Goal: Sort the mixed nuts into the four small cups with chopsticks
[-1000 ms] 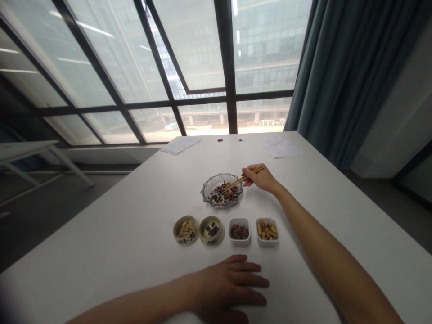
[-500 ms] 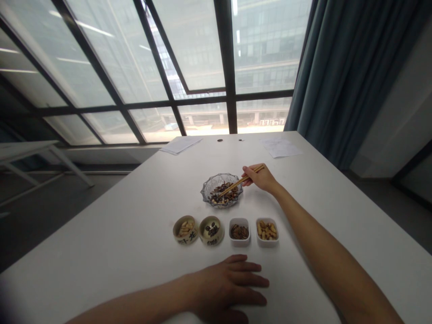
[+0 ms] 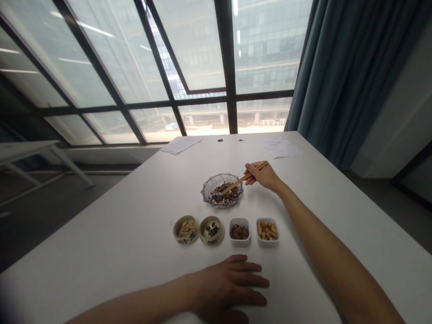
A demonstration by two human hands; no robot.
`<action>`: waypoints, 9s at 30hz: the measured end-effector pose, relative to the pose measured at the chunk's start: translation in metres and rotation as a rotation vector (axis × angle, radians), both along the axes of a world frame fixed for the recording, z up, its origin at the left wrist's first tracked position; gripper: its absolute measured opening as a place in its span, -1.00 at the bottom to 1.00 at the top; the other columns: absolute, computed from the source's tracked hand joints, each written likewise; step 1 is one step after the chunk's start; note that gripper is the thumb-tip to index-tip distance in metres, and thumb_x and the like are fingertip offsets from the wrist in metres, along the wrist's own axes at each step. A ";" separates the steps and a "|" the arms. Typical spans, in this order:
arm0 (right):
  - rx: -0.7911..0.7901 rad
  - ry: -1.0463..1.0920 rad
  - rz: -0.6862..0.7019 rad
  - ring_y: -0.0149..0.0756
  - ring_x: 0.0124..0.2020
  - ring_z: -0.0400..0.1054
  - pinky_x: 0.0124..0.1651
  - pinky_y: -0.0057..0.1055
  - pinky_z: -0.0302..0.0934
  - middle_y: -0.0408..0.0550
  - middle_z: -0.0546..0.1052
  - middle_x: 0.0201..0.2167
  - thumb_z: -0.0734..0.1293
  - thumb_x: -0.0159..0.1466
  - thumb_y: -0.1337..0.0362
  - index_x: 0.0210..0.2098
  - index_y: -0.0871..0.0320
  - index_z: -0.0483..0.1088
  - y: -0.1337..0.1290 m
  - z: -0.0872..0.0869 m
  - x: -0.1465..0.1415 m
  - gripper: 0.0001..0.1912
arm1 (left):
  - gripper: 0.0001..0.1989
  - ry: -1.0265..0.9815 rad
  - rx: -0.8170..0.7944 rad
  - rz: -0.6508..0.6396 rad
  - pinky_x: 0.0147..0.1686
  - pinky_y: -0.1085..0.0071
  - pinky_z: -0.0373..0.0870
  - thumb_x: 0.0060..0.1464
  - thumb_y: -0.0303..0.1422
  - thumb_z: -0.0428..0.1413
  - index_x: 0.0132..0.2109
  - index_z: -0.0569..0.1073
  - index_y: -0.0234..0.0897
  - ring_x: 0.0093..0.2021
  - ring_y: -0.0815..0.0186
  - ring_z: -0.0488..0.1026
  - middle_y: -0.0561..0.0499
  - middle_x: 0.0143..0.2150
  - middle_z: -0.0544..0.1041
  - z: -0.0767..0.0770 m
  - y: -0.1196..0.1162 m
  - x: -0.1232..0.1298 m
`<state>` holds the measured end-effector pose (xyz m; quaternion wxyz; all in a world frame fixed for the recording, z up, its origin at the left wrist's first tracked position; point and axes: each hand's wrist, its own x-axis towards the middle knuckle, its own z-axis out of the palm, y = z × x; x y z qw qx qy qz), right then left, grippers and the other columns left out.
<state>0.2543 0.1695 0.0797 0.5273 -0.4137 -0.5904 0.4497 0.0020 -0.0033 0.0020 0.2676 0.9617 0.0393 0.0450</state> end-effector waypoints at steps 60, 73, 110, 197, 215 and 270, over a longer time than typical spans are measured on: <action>0.051 0.169 0.047 -0.27 -0.59 0.54 -0.53 -0.49 0.42 0.07 0.62 -0.58 0.52 0.12 -0.26 -0.41 0.24 0.58 -0.012 0.015 -0.009 -0.40 | -0.46 -0.002 0.011 0.000 0.52 0.04 -0.07 0.31 -0.12 0.02 0.35 0.34 -0.15 0.53 0.08 0.10 -0.05 0.46 0.31 0.002 0.000 0.000; 0.092 -0.032 -0.018 -0.23 -0.57 0.55 -0.43 -0.36 0.50 0.03 0.62 -0.57 0.50 0.09 -0.29 -0.41 0.22 0.61 0.000 -0.020 -0.029 -0.38 | -0.46 -0.006 0.008 -0.004 0.53 0.04 -0.11 0.31 -0.12 0.01 0.36 0.33 -0.14 0.54 0.09 0.07 -0.03 0.48 0.27 0.001 0.000 0.000; -0.126 0.148 0.114 -0.20 -0.57 0.58 -0.59 -0.50 0.42 0.10 0.63 -0.57 0.60 0.05 -0.17 -0.44 0.24 0.62 -0.005 0.021 0.049 -0.46 | -0.46 -0.019 0.009 0.000 0.52 0.06 -0.12 0.32 -0.10 0.00 0.36 0.33 -0.13 0.53 0.10 0.09 0.00 0.47 0.28 0.000 0.000 0.000; -0.174 0.138 0.165 -0.18 -0.53 0.62 -0.50 -0.51 0.52 0.16 0.64 -0.54 0.59 0.14 -0.11 -0.43 0.28 0.60 0.004 0.005 0.035 -0.50 | -0.41 -0.015 0.098 -0.093 0.55 0.03 -0.17 0.29 -0.17 0.03 0.41 0.28 -0.18 0.57 0.11 -0.04 -0.01 0.53 0.14 -0.005 0.001 -0.004; -0.291 -0.108 0.450 -0.25 -0.59 0.57 -0.58 -0.55 0.39 0.16 0.64 -0.54 0.52 0.21 -0.15 -0.42 0.31 0.62 -0.007 0.016 0.067 -0.45 | -0.44 -0.031 0.158 -0.106 0.54 0.04 -0.06 0.28 -0.17 0.06 0.36 0.34 -0.21 0.54 0.12 0.07 -0.04 0.49 0.24 -0.006 0.002 -0.003; -0.086 0.150 -0.099 -0.14 -0.49 0.64 -0.49 -0.46 0.54 0.12 0.66 -0.52 0.51 0.24 -0.11 -0.47 0.24 0.57 0.005 -0.035 -0.033 -0.51 | -0.73 -0.175 0.212 0.001 -0.25 0.44 0.39 0.31 -0.15 0.03 -0.28 0.38 -0.21 -0.34 0.38 0.38 0.07 -0.34 0.51 -0.016 0.005 0.005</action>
